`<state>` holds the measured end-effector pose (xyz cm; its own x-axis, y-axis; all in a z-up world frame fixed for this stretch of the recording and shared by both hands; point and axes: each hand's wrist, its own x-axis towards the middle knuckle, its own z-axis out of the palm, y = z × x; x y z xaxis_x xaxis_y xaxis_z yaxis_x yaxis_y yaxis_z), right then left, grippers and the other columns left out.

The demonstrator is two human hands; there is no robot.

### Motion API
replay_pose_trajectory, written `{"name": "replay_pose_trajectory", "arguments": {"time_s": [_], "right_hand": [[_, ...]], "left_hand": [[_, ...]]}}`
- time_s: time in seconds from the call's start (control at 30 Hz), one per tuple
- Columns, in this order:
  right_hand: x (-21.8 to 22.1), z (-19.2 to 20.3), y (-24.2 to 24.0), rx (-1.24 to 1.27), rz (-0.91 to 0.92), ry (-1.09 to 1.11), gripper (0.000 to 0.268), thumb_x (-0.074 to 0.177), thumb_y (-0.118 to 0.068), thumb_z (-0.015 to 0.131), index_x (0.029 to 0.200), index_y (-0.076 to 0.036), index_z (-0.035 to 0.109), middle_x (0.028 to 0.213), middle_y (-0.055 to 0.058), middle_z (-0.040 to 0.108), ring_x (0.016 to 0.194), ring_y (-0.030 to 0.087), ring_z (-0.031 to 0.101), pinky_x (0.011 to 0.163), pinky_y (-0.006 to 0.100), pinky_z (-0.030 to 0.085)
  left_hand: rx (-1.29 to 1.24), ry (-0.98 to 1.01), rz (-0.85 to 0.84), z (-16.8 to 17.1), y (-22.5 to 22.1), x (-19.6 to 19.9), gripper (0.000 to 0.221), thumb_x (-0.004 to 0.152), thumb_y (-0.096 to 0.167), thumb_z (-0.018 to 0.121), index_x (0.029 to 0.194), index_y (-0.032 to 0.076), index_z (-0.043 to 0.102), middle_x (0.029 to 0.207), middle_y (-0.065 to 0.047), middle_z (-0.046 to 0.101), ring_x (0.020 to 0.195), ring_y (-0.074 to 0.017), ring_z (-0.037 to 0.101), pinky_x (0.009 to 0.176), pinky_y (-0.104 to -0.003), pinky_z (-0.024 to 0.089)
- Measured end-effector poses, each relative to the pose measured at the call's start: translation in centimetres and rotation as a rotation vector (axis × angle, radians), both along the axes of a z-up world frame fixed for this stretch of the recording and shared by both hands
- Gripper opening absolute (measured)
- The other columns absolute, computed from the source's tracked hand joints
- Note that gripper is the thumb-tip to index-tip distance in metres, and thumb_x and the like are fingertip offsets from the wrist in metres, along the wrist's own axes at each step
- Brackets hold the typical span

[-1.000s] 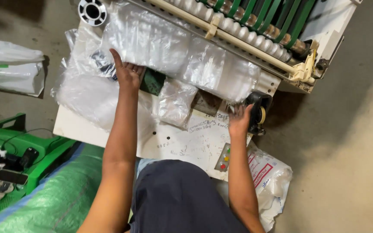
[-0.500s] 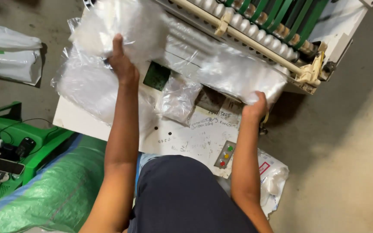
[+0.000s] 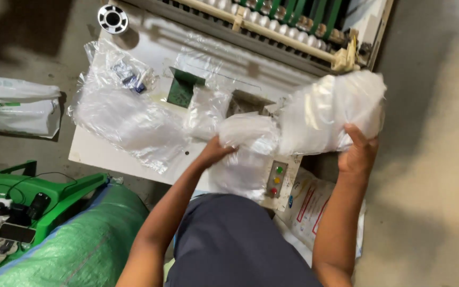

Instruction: Folding and stacking plastic bags as they are produced by a packaging machine

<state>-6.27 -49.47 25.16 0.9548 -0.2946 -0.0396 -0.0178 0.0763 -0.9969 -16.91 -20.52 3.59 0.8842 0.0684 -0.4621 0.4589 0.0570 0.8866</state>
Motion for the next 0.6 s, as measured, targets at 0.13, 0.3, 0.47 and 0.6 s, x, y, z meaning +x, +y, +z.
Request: {"name": "replay_pose_trajectory", "arguments": {"time_s": [0.13, 0.3, 0.47, 0.6], "right_hand": [[-3.9, 0.9, 0.7, -0.025, 0.128, -0.025, 0.056, 0.076, -0.009, 0.089, 0.126, -0.016, 0.067, 0.124, -0.003, 0.069, 0.122, 0.009, 0.061, 0.099, 0.036, 0.052], [-10.0, -6.3, -4.1, -0.059, 0.527, -0.084, 0.043, 0.065, -0.013, 0.094, 0.085, -0.006, 0.057, 0.108, 0.021, 0.070, 0.113, 0.029, 0.067, 0.091, 0.040, 0.050], [-15.7, -3.4, -3.1, 0.368, 1.071, 0.160, 0.029, 0.077, -0.016, 0.089, 0.088, -0.009, 0.063, 0.122, 0.030, 0.072, 0.130, 0.046, 0.058, 0.104, 0.054, 0.043], [-13.6, -5.8, -5.0, -0.596, 0.989, 0.330, 0.063, 0.083, -0.039, 0.080, 0.135, -0.011, 0.062, 0.122, 0.023, 0.072, 0.115, 0.045, 0.066, 0.092, 0.056, 0.050]], "left_hand": [[0.236, 0.293, -0.114, -9.4, 0.7, 1.3, 0.110, 0.076, 0.058, 0.090, 0.150, -0.008, 0.044, 0.146, -0.032, 0.052, 0.137, -0.0470, 0.051, 0.109, -0.059, 0.046], [1.148, -0.083, -0.240, 2.9, 0.5, -2.6, 0.066, 0.089, 0.044, 0.077, 0.134, 0.000, 0.060, 0.108, -0.020, 0.074, 0.099, -0.0393, 0.074, 0.087, -0.052, 0.054], [0.353, -0.516, -0.320, 8.7, -3.3, -10.7, 0.113, 0.068, 0.024, 0.094, 0.160, 0.010, 0.030, 0.161, -0.026, 0.026, 0.149, -0.0500, 0.022, 0.125, -0.059, 0.009], [0.261, 0.168, -0.653, 2.4, -6.8, -14.5, 0.065, 0.099, 0.060, 0.045, 0.133, 0.004, 0.056, 0.135, -0.029, 0.062, 0.131, -0.0469, 0.054, 0.112, -0.064, 0.037]]}}
